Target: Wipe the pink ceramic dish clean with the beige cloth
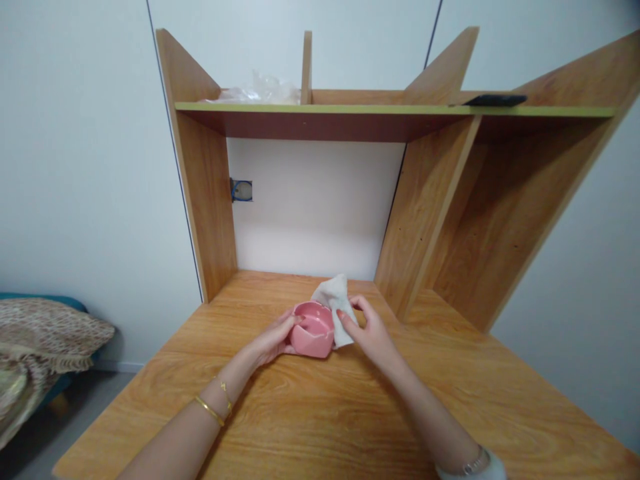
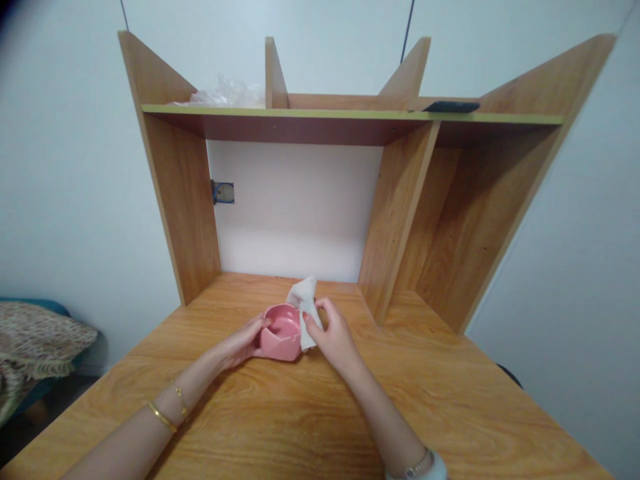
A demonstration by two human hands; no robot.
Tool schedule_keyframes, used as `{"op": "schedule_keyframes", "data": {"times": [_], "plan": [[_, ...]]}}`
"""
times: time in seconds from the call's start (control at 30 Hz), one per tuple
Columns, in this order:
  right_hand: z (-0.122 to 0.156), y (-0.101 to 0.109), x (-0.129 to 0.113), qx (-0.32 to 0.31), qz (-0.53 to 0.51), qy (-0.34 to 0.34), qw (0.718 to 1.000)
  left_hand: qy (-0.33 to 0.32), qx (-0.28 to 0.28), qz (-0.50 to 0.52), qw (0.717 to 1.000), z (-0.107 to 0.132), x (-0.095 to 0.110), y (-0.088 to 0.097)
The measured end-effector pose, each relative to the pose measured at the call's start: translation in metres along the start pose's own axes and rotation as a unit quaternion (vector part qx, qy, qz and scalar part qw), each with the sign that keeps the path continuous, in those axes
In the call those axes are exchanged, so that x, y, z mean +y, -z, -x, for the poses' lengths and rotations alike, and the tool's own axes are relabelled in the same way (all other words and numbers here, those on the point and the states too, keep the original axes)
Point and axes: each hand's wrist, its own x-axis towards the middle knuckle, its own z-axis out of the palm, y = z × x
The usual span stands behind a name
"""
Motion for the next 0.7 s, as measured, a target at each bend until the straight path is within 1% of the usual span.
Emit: {"op": "schedule_keyframes", "data": {"times": [0.07,0.13,0.23,0.4,0.53,0.63,0.7], "plan": [[0.006,-0.007,-0.001,-0.025,0.050,0.004,0.998,-0.015,0.000,-0.016,1.000,0.002,0.000,-0.004],[0.012,-0.012,0.001,-0.038,0.097,0.004,0.995,-0.023,0.004,-0.027,0.999,0.003,0.000,-0.006],[0.016,-0.015,0.003,-0.058,0.130,0.004,0.990,-0.030,0.011,-0.033,0.999,0.003,-0.002,-0.007],[0.017,-0.018,0.002,-0.076,0.120,0.010,0.990,-0.045,-0.002,-0.041,0.998,0.001,-0.005,-0.006],[0.019,-0.021,0.002,-0.082,0.118,0.019,0.990,-0.066,0.000,-0.060,0.996,0.000,-0.007,-0.003],[0.019,-0.023,0.005,-0.082,0.082,-0.001,0.993,-0.090,-0.009,-0.067,0.994,-0.004,-0.008,-0.001],[0.019,-0.023,0.007,-0.079,0.046,-0.021,0.996,-0.128,-0.019,-0.080,0.988,-0.007,-0.009,0.000]]}}
